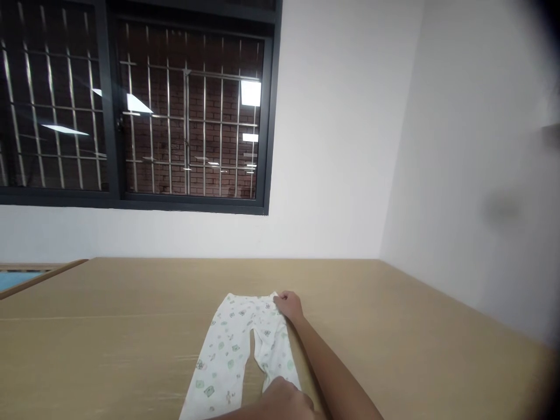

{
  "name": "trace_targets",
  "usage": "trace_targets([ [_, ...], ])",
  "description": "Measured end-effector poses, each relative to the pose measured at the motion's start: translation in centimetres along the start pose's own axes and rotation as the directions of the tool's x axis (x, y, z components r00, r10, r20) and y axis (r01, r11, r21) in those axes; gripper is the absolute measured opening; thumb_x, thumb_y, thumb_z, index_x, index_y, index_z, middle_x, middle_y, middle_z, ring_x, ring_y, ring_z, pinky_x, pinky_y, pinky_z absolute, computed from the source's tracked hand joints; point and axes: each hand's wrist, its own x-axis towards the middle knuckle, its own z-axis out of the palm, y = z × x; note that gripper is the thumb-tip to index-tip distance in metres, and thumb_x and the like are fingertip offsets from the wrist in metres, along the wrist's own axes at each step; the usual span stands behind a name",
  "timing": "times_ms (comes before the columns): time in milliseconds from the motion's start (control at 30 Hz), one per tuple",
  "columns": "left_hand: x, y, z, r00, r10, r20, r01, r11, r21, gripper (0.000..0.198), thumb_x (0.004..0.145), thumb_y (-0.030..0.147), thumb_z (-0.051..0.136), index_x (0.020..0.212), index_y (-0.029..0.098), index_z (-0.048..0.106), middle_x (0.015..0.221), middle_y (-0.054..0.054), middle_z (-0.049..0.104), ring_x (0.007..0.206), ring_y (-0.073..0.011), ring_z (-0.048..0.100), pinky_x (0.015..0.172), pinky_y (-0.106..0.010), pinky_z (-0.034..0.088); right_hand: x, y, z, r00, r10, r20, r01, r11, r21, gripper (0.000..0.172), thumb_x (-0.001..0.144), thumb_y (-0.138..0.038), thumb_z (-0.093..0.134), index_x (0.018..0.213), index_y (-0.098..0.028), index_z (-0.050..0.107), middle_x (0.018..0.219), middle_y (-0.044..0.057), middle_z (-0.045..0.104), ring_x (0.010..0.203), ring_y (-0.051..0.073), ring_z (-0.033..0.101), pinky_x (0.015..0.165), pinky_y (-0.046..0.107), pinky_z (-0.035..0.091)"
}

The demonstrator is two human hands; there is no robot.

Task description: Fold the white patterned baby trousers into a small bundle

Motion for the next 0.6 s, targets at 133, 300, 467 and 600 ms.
trace_targets([
  [133,-0.4,0.1,-0.3,0.988,-0.049,-0.144,-0.014,0.914,-0.406,0.007,0.068,0.016,0.068,0.073,0.019,0.065,0.061,0.0,0.057,0.056,-0.0144,0.052,0.059,-0.027,0.042,-0.1,-0.5,-0.5,0.999,0.031,0.027,-0.033,0.999,0.041,0.021,0.079,-0.018,0.067,0.06,-0.016,0.057,0.064,-0.001,0.06,0.065,0.015,0.056,0.061,0.024,0.036],
  [300,-4.3,1.6,-2.4,0.883,-0.333,-0.331,-0.118,0.525,-0.843,0.029,0.064,0.004,0.056,0.084,0.016,0.074,0.059,0.004,0.055,0.054,-0.0084,0.052,0.052,-0.016,0.036,-0.2,-2.0,-1.1,0.999,0.041,0.024,-0.043,0.995,0.085,0.026,0.078,-0.022,0.071,0.06,-0.016,0.053,0.062,-0.002,0.054,0.063,0.013,0.051,0.059,0.024,0.034],
  [467,-9.1,1.9,-3.8,0.832,-0.515,-0.207,-0.067,0.277,-0.959,0.033,0.059,0.006,0.055,0.086,0.013,0.072,0.058,0.006,0.048,0.053,-0.0064,0.045,0.05,-0.017,0.03,0.0,-4.8,-0.2,0.999,0.029,0.038,-0.033,0.994,0.103,0.021,0.075,-0.021,0.076,0.065,-0.015,0.059,0.066,-0.001,0.059,0.064,0.013,0.055,0.058,0.023,0.036],
  [600,-13.6,0.8,-3.0,0.795,-0.571,-0.203,-0.076,0.237,-0.968,0.027,0.066,0.024,0.058,0.089,0.012,0.066,0.063,0.005,0.042,0.058,-0.0077,0.04,0.054,-0.02,0.029,0.5,-7.9,1.9,0.996,-0.006,0.085,-0.003,0.994,0.108,0.017,0.072,-0.018,0.079,0.068,-0.015,0.063,0.063,-0.002,0.06,0.062,0.013,0.056,0.057,0.021,0.037],
])
